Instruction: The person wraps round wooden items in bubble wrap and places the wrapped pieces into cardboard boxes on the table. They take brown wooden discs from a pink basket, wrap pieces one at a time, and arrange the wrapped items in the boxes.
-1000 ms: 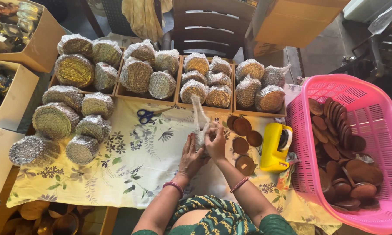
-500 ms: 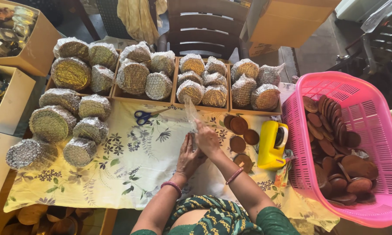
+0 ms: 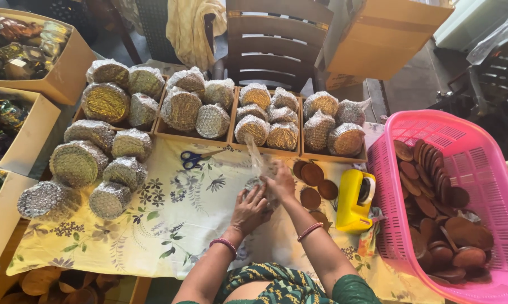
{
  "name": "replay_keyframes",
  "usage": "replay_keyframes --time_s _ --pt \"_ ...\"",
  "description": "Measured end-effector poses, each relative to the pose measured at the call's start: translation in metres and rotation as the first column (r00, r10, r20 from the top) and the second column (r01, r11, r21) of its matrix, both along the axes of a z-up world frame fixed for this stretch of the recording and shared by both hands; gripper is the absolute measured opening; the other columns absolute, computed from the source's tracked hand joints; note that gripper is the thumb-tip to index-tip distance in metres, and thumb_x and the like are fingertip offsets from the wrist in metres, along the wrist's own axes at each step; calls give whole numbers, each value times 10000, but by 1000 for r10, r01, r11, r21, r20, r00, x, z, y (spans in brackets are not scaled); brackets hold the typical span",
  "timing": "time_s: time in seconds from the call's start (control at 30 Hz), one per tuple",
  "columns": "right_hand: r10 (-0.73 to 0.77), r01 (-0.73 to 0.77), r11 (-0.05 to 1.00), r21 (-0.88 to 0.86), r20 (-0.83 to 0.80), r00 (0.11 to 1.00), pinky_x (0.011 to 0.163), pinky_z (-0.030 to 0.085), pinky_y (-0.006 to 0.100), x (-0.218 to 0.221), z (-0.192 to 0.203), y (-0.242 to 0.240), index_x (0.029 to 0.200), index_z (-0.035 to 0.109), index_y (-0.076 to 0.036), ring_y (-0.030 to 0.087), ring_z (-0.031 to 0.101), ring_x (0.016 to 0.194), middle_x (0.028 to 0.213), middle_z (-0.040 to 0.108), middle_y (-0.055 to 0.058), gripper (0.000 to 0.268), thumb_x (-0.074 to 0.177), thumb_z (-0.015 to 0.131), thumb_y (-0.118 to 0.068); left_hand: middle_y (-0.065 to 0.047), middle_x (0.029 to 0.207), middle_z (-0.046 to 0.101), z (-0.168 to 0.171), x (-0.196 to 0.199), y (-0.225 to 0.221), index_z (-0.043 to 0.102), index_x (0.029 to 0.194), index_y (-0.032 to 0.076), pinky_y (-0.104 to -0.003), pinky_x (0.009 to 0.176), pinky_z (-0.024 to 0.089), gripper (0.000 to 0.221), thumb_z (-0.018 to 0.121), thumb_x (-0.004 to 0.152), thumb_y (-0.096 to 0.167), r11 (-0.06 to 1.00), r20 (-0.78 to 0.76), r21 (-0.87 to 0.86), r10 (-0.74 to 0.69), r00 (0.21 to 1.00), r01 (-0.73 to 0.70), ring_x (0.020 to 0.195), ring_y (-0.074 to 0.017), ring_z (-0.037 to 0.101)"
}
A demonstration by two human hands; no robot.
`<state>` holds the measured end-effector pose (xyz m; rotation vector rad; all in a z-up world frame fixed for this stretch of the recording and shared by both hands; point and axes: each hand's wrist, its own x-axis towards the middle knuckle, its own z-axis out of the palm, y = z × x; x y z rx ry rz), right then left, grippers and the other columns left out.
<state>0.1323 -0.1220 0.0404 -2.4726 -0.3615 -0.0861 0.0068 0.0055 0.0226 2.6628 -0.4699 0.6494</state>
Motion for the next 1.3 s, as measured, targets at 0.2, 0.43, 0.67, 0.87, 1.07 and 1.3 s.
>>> replay_keyframes --time_s 0.2,0.43,0.67,0.87,1.07,1.3 --pt "74 125 877 465 -386 920 1041 473 376 32 -34 -11 1360 517 -50 229 620 1219 1298 675 141 753 724 866 -250 -160 1463 560 -7 4 1 624 1162 40 -548 1118 336 521 723 815 416 999 62 -20 -34 997 35 1345 -290 515" --pt "201 106 898 426 -613 764 1073 452 362 49 -28 9 1465 421 -27 239 594 1239 1334 603 125 886 771 902 -294 -166 1459 569 -7 5 1 610 1110 60 -544 1120 346 476 724 810 412 999 48 -23 -33 998 34 1357 -298 517" --pt "433 134 600 789 -461 775 840 542 285 40 -32 2 1303 629 42 131 669 939 1092 731 81 565 796 855 -60 -180 1488 559 -3 2 2 599 1064 70 -540 1123 350 467 747 795 422 999 40 -40 -30 999 32 1364 -306 522" --pt "402 80 654 752 -435 806 836 547 265 8 -27 -18 1257 680 6 87 659 931 1074 740 36 424 850 796 -8 -169 1426 590 -12 4 -1 610 1059 72 -543 1125 349 486 760 769 432 999 40 -48 -20 999 22 1360 -314 526" --pt "333 -143 761 633 -191 923 931 533 269 -26 -29 -19 1196 709 -11 117 670 1039 1137 737 47 325 876 717 42 -139 1314 621 -11 1 -4 630 1072 74 -542 1160 344 461 763 794 418 999 43 -40 14 999 -13 1331 -309 551" --pt "98 -49 864 501 -72 993 894 559 292 -55 -18 -24 1143 678 -29 172 712 988 1095 736 88 274 878 709 34 -162 1302 628 -10 -2 -5 630 1081 60 -514 1188 333 446 764 808 386 995 65 -95 31 997 -25 1304 -313 561"
